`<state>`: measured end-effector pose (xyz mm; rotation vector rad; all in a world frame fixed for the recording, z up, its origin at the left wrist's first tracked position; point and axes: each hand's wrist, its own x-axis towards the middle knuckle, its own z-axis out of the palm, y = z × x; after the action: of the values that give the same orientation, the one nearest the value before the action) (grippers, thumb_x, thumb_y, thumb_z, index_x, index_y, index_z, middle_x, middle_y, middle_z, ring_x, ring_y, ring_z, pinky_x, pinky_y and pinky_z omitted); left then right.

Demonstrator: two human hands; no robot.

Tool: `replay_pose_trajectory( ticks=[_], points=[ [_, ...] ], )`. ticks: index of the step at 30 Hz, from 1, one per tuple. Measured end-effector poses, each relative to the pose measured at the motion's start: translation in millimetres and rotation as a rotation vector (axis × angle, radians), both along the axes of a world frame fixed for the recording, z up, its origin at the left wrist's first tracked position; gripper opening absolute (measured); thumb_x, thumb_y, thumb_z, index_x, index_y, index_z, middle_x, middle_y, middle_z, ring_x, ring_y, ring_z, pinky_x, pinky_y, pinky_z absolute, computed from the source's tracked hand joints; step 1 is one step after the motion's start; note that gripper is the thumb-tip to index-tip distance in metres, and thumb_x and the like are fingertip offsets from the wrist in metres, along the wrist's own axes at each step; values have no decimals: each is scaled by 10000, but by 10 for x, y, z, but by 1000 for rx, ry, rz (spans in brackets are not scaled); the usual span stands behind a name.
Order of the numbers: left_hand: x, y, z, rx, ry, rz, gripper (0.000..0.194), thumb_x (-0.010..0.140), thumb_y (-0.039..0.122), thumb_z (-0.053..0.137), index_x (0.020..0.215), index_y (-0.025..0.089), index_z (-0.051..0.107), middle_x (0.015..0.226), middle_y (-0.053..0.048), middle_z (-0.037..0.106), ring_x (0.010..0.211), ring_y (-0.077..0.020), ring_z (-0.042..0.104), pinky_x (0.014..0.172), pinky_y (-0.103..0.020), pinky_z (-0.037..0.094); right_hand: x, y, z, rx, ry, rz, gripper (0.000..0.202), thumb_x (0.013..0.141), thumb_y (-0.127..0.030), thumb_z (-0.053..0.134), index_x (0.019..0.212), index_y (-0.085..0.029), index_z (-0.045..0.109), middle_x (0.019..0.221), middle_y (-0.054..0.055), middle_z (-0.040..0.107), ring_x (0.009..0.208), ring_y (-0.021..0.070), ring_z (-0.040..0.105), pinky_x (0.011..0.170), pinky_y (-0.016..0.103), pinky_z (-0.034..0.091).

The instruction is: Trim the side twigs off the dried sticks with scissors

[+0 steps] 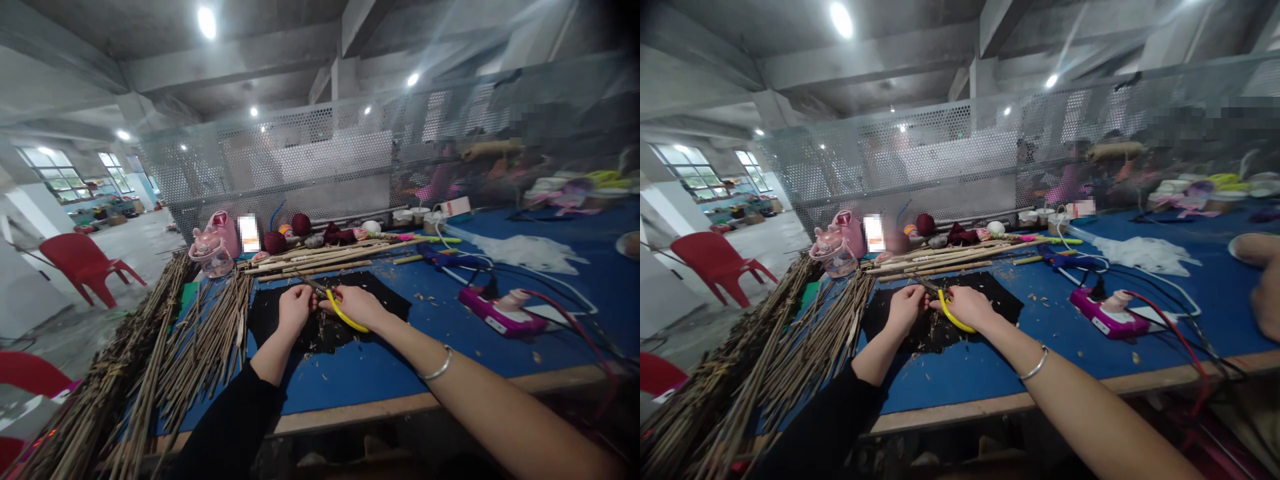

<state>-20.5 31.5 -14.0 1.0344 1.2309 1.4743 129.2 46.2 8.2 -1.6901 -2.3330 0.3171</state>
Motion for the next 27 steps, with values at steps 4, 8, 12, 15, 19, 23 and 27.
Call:
replay_pose_trajectory(
  ticks=[4,8,12,15,19,23,27],
  points=[
    [4,3,-4,-14,22,8,200,677,325,574,671,125,590,558,-6,576,460,-80,519,475,-191,445,6,35,-3,-5,-12,11,549,665,-718,383,756,-211,575,794,72,651,744,227,603,545,253,350],
    [2,-17,6,-14,73,47,267,694,389,560,700,124,590,577,-19,582,469,-90,527,464,-196,447,25,63,-13,70,16,-32,515,665,-700,410,739,-213,560,755,59,646,718,214,597,536,240,333],
    [-63,-18,-5,-39,272,98,360,707,475,521,673,124,591,559,-29,572,421,-96,504,381,-181,385,126,175,-26,119,124,-92,470,692,-664,412,741,-215,542,732,45,635,673,187,580,532,229,322],
    [-129,-4,-17,-6,381,172,355,759,421,473,931,140,604,652,-40,604,397,-87,486,385,-188,376,246,316,-53,143,196,-85,447,724,-628,401,729,-204,541,725,52,630,683,180,576,563,224,334],
    [-140,-20,26,69,649,263,400,751,164,431,1138,144,531,921,-103,622,629,-137,589,629,-243,462,356,458,-107,145,221,-152,450,738,-609,390,741,-192,557,741,68,630,719,192,578,581,227,344],
    [-116,-13,181,18,1087,219,342,684,109,490,998,151,617,1072,-148,573,962,-224,553,837,-290,406,360,484,-148,97,209,-157,472,741,-615,380,773,-187,577,758,75,637,735,195,583,586,226,350],
    [-396,98,380,-141,1174,235,50,627,89,566,641,110,610,776,-183,623,885,-285,583,800,-351,417,333,450,-169,72,190,-137,486,707,-637,412,776,-187,583,763,77,642,734,197,585,576,227,347]
  ],
)
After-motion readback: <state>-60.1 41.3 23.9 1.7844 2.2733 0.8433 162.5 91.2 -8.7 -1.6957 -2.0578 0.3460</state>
